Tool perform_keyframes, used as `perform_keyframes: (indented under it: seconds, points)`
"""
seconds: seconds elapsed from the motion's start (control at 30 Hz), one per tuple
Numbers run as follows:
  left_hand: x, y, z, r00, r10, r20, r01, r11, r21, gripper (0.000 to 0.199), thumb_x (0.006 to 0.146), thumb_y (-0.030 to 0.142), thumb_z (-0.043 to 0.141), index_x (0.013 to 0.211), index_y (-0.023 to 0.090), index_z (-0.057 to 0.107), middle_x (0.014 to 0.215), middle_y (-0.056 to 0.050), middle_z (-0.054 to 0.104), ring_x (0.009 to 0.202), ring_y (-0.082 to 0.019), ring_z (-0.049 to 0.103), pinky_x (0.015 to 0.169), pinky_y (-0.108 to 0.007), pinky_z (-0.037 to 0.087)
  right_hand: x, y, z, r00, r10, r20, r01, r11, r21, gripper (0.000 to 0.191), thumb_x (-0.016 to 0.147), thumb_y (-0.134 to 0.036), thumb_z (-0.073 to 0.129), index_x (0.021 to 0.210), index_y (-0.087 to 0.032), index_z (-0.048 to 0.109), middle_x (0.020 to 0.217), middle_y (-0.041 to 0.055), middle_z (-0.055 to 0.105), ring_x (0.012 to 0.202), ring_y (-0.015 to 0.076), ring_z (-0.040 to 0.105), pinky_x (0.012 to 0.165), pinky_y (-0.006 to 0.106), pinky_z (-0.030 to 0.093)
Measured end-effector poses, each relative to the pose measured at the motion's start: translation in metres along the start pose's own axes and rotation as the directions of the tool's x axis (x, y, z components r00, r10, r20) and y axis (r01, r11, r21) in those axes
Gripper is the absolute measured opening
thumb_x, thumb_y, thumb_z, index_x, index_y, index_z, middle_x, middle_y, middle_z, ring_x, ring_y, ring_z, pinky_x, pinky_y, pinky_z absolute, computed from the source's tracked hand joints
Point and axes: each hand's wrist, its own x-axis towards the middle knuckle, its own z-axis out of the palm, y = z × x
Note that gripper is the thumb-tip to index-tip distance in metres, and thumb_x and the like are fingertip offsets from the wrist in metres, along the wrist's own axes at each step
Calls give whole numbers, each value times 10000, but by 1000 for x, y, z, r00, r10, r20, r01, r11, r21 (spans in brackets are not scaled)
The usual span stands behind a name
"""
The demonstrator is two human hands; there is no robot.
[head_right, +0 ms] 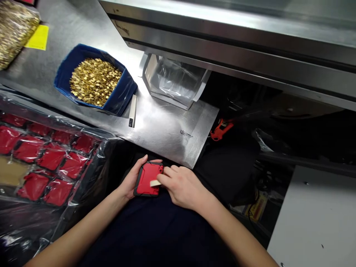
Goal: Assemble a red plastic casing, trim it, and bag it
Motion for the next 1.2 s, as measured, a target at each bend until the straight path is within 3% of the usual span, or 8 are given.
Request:
perform_keyframes:
  seconds: [0.23,0.33,0.5,0.67,0.77,0.93,1.07,1.2]
  points:
    - [3,-1,2,1000,1,-25,-1,1000,0,455,991,518,592,1122,106,732,823,-118,792,643,-206,736,589,-280,610,6,-6,6,999,2,-35,-4,998,-62,155,983,-161,514,1105,-239,571,1048,28,610,912,212,506,729,377,355]
    - [3,0,1,1000,-8,-12,8,1000,-25,435,994,520,587,1079,120,734,761,-87,775,573,-194,709,529,-278,592,9,-2,6,996,75,-50,-78,995,-66,112,1018,-167,480,1065,-226,563,1024,27,613,899,207,504,738,374,361]
    - [4,-1,2,999,-10,-42,10,1000,1,434,995,525,581,1072,125,732,793,-99,783,595,-207,725,546,-290,606,4,-1,9,998,35,-55,-40,995,-88,93,1055,-245,466,1089,-230,551,1022,18,613,887,209,497,701,370,361]
    - [4,-2,-2,999,8,-49,-4,997,76,485,974,576,607,1118,132,737,819,-101,788,552,-185,693,519,-275,584,-2,-4,10,991,120,-67,-126,989,-83,193,1106,-324,388,1072,-223,549,1009,13,611,881,191,515,693,353,376]
    - [2,0,-8,1000,-1,24,-2,991,131,509,969,600,611,1163,148,739,924,-121,801,665,-196,732,595,-276,609,-7,-2,12,999,44,-31,-46,996,-74,175,1100,-336,416,1038,-234,544,995,-2,626,864,182,524,664,348,366]
    - [-1,0,-17,983,21,184,-60,976,208,463,903,514,751,1188,150,750,986,-123,804,764,-203,747,683,-268,621,-13,5,21,993,106,-49,-109,993,-53,216,1106,-367,403,1002,-232,537,932,-13,637,817,161,544,657,337,354]
    - [0,-3,-15,985,68,158,-104,966,236,445,918,496,733,1193,146,754,1002,-125,807,830,-221,758,717,-267,623,-11,4,23,1000,6,-4,-6,999,-48,168,1086,-356,451,999,-240,536,938,-23,658,797,152,562,634,338,321]
    - [3,-5,-11,993,79,87,-96,973,208,454,957,531,669,1171,140,756,959,-128,807,722,-202,746,644,-264,614,-5,6,17,991,123,-54,-126,990,-55,221,1104,-382,405,1019,-229,539,927,-12,673,791,150,595,623,338,292]
